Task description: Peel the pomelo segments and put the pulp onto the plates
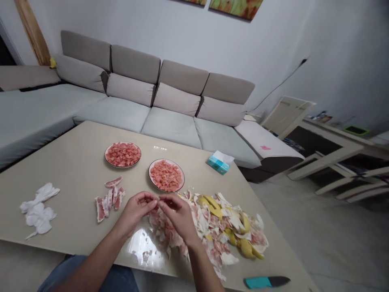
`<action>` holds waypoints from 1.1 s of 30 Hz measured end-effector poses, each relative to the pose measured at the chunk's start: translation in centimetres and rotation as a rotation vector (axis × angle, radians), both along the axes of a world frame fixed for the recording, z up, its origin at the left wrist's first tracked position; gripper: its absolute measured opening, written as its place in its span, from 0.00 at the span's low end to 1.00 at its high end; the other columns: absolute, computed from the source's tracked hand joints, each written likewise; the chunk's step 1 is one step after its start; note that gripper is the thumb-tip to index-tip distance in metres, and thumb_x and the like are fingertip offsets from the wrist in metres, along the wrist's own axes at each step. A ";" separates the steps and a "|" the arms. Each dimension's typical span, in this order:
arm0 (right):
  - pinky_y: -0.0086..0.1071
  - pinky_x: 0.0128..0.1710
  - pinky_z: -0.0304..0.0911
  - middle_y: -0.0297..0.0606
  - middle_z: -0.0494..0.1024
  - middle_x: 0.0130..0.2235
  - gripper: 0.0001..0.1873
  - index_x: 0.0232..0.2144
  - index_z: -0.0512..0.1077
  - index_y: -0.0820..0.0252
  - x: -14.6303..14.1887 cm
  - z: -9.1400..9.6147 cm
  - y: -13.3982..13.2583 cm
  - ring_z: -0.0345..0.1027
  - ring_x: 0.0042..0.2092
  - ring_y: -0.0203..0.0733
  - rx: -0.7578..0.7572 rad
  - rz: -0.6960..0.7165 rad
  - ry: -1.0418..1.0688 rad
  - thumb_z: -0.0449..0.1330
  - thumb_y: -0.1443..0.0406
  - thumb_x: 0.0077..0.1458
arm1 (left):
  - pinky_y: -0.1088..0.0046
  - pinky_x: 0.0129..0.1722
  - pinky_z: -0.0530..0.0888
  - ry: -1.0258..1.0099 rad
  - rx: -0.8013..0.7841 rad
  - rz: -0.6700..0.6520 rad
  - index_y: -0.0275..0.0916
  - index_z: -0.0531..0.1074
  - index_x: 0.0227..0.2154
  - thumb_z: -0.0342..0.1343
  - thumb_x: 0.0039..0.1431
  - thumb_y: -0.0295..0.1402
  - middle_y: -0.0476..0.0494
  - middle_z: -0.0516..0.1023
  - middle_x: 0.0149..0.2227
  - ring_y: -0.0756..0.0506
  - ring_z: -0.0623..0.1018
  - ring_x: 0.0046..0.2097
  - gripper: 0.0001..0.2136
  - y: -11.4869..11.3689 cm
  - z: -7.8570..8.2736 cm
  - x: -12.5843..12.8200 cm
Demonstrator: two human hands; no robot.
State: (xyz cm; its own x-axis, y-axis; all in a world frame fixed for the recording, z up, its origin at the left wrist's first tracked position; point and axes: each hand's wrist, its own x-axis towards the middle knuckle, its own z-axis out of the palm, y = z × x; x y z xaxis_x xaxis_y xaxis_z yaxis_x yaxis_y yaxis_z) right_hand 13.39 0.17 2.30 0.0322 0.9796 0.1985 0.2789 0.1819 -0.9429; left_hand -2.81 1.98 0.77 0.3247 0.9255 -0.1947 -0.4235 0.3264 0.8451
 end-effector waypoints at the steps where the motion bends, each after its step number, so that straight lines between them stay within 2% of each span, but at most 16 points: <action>1: 0.34 0.37 0.67 0.39 0.79 0.34 0.07 0.33 0.79 0.56 -0.4 0.0 -0.7 0.72 0.36 0.43 0.001 0.007 -0.008 0.64 0.61 0.52 | 0.75 0.36 0.75 0.015 0.010 -0.006 0.35 0.76 0.31 0.69 0.44 0.36 0.45 0.79 0.31 0.48 0.78 0.34 0.13 -0.1 0.1 0.1; 4: 0.34 0.37 0.66 0.39 0.78 0.33 0.06 0.31 0.79 0.56 -0.7 0.0 -1.4 0.72 0.36 0.44 0.001 -0.015 0.002 0.65 0.61 0.52 | 0.75 0.36 0.75 0.037 0.002 -0.030 0.35 0.76 0.31 0.69 0.44 0.36 0.44 0.79 0.31 0.48 0.78 0.34 0.13 -0.3 0.2 0.2; 10: 0.36 0.38 0.68 0.40 0.78 0.34 0.10 0.31 0.79 0.58 -0.1 -0.4 -1.2 0.72 0.37 0.45 -0.064 0.007 0.122 0.64 0.58 0.51 | 0.73 0.38 0.75 0.030 -0.012 -0.079 0.35 0.77 0.31 0.69 0.44 0.36 0.45 0.80 0.32 0.48 0.79 0.33 0.13 -0.3 0.2 0.1; 18: 0.34 0.34 0.69 0.35 0.77 0.29 0.12 0.31 0.77 0.58 0.2 -1.2 -1.3 0.70 0.31 0.39 -0.229 0.068 0.392 0.66 0.56 0.49 | 0.75 0.37 0.76 -0.036 -0.054 -0.116 0.34 0.76 0.32 0.67 0.48 0.34 0.43 0.79 0.32 0.49 0.79 0.33 0.11 -0.3 0.2 -0.2; 22: 0.35 0.33 0.70 0.35 0.76 0.28 0.14 0.32 0.76 0.59 0.4 -2.0 -0.3 0.70 0.29 0.39 -0.208 0.027 0.320 0.62 0.54 0.52 | 0.76 0.38 0.76 -0.098 -0.105 -0.108 0.34 0.75 0.33 0.67 0.49 0.32 0.43 0.80 0.32 0.50 0.79 0.33 0.10 0.0 -0.2 -0.3; 26: 0.35 0.34 0.68 0.36 0.77 0.27 0.12 0.30 0.77 0.59 1.7 -2.7 3.5 0.69 0.29 0.40 -0.108 -0.110 0.184 0.64 0.56 0.48 | 0.77 0.39 0.77 -0.089 -0.101 -0.076 0.34 0.74 0.33 0.67 0.49 0.31 0.42 0.80 0.33 0.51 0.79 0.33 0.10 0.4 -0.7 -0.3; 30: 0.39 0.42 0.66 0.41 0.79 0.39 0.13 0.31 0.79 0.58 3.3 -2.4 7.2 0.71 0.38 0.45 0.019 -0.269 0.051 0.64 0.57 0.45 | 0.77 0.39 0.77 -0.065 -0.095 -0.033 0.33 0.74 0.32 0.68 0.47 0.32 0.42 0.80 0.34 0.51 0.79 0.34 0.11 0.7 -1.1 -0.3; 33: 0.40 0.45 0.66 0.44 0.77 0.46 0.15 0.37 0.78 0.58 3.4 -1.7 6.4 0.71 0.44 0.47 0.072 -0.269 -0.003 0.61 0.57 0.50 | 0.76 0.39 0.76 -0.027 -0.087 -0.011 0.33 0.74 0.32 0.68 0.46 0.34 0.41 0.80 0.34 0.50 0.79 0.34 0.13 0.7 -1.0 -0.2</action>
State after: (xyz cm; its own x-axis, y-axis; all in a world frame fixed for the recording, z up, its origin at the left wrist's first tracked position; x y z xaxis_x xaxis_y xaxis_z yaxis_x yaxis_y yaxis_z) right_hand 16.78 6.54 0.62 0.2882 0.9195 0.2675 0.3291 0.1672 -0.9294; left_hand -3.05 2.71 -0.26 0.3412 0.9017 -0.2655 -0.4414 0.4031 0.8016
